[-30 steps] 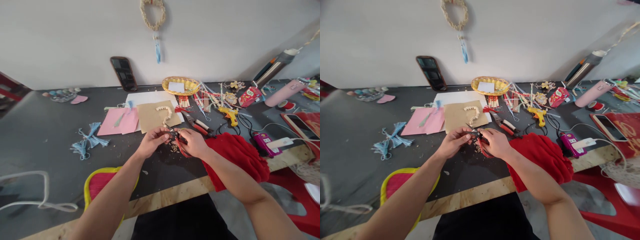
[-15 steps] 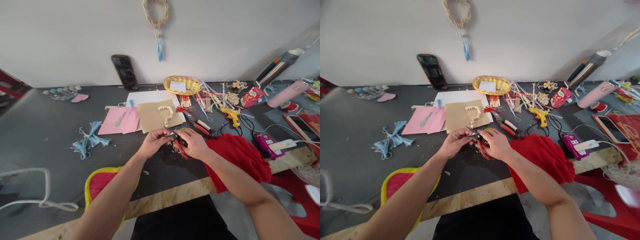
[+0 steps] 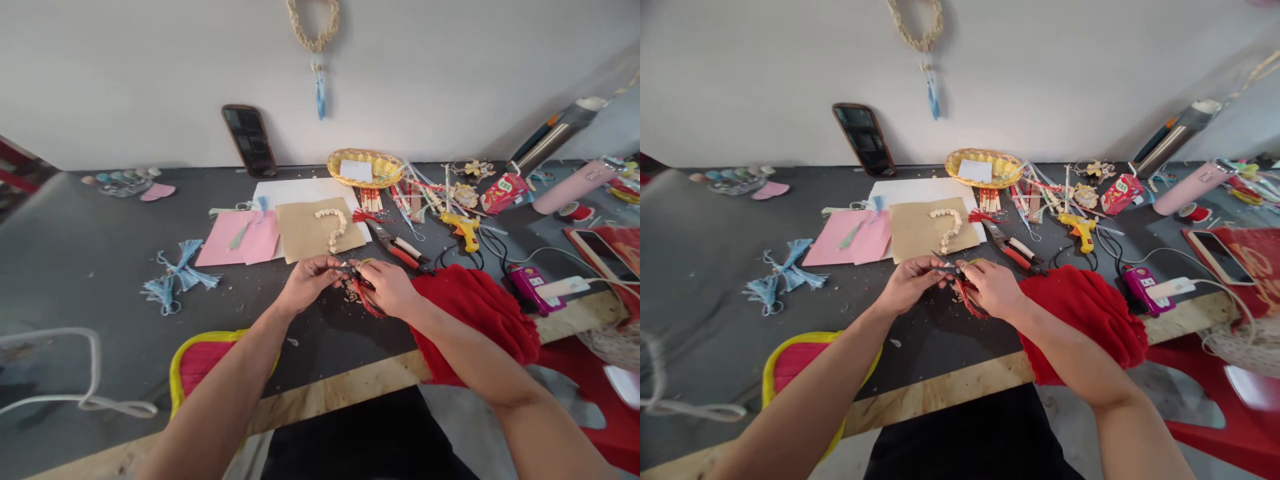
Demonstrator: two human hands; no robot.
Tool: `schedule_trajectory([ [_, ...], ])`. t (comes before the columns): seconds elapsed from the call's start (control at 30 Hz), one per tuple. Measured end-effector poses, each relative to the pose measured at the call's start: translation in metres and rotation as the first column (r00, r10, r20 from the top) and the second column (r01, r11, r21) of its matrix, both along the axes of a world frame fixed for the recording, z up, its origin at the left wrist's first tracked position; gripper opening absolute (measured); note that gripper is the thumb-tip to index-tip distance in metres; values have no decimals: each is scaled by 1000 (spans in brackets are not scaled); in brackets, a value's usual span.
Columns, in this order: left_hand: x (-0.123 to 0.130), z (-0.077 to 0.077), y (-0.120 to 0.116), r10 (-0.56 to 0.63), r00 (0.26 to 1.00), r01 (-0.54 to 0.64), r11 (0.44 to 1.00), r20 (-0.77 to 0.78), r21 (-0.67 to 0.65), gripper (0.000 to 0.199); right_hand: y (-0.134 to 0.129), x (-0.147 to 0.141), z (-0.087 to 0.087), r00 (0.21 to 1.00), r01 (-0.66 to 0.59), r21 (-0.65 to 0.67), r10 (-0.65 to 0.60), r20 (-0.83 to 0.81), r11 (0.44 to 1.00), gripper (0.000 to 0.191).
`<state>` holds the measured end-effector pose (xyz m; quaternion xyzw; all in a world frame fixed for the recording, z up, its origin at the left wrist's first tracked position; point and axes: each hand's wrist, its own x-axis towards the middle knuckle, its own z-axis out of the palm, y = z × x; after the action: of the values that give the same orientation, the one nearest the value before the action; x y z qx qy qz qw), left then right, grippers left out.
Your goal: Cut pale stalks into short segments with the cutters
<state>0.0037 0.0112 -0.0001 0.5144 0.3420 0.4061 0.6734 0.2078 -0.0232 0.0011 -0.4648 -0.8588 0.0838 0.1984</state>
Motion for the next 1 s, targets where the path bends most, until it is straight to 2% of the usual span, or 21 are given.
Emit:
schedule_trajectory([
  [0.27,0,-1,1,19,1000,-20,999,17,51,28,1,-4,0,998,36,-17,-37,-44,999,43],
  [0.47,-2,3,1,-24,998,25,1000,-66,18,25,3,0,0,999,5,57,-2,-47,998,49],
  [0.57,-3,3,2,-30,994,33,999,-102,28,21,5,2,-2,999,-18,47,20,-29,999,48],
  [0.8,-4,5,4,-1,980,10,999,-197,43,21,6,0,-3,999,-33,-21,33,8,999,43],
  [1.0,-2,1,5,70,989,-65,997,-133,45,28,5,-4,-4,999,28,-11,-28,-16,1000,46],
])
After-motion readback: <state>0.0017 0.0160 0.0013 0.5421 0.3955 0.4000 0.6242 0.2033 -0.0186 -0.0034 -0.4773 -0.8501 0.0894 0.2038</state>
